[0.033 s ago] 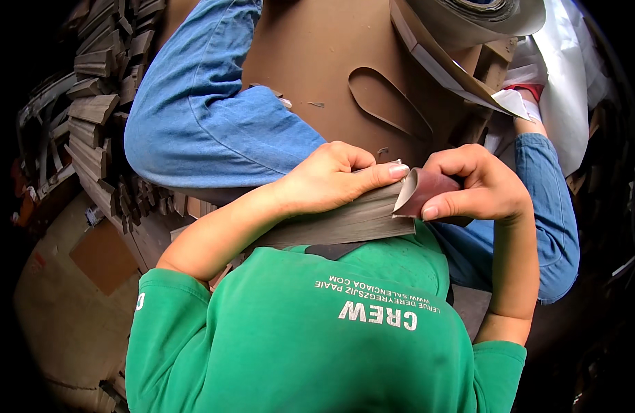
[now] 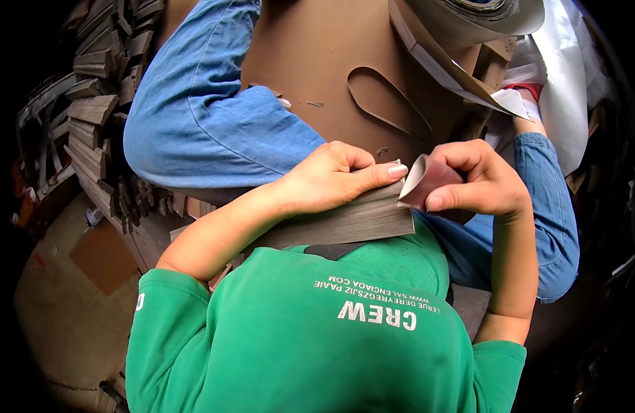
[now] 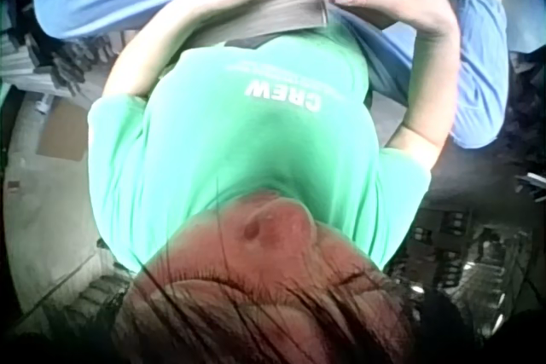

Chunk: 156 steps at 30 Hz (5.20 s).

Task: The person sands the edges and ends of wooden moulding trim pieces using sandpaper by hand.

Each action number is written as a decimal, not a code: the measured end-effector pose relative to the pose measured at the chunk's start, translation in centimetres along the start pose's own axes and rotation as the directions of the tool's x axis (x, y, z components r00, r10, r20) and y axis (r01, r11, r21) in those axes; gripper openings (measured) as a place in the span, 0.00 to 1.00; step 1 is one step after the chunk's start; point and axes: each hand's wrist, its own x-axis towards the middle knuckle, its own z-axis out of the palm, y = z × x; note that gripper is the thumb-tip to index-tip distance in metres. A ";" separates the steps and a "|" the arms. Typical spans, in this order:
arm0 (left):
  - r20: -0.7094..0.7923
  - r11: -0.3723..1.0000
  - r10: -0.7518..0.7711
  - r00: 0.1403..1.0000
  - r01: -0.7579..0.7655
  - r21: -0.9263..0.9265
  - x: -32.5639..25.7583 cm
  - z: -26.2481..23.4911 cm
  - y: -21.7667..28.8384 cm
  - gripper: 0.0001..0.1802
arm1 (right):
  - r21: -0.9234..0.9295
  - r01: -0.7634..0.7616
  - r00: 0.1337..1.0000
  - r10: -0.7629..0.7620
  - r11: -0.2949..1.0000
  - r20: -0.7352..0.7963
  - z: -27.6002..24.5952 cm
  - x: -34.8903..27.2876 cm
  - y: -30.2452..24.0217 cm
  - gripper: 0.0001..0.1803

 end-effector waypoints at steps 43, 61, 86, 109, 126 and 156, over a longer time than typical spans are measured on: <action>0.011 1.000 -0.008 1.000 0.008 0.008 0.0 -0.1 0.1 0.28 | -0.337 0.279 0.878 -0.380 0.900 -0.290 4.6 -0.2 0.8 0.23; -0.020 1.000 0.002 1.000 -0.002 0.004 -0.2 0.2 -0.1 0.29 | -0.436 0.229 0.926 -0.333 0.870 -0.179 4.0 -0.8 1.0 0.15; 0.076 0.998 -0.054 0.996 0.055 -0.012 -0.5 -0.1 0.5 0.18 | -0.234 0.168 0.979 -0.191 0.958 -0.078 2.4 -0.3 -0.5 0.10; 0.004 1.000 0.017 1.000 -0.017 -0.013 -0.3 0.1 -0.1 0.28 | -0.140 0.071 0.944 -0.112 0.988 -0.312 1.0 -1.2 -3.0 0.13; 0.007 0.997 0.081 0.997 -0.080 -0.016 -0.4 0.4 -0.8 0.27 | -0.551 0.353 0.903 -0.429 0.756 -0.010 2.3 1.0 -1.1 0.11; 0.083 0.995 0.031 0.996 -0.023 -0.095 0.0 -0.1 -0.4 0.26 | -0.866 0.493 0.503 -0.838 0.079 0.210 3.8 1.5 0.8 0.14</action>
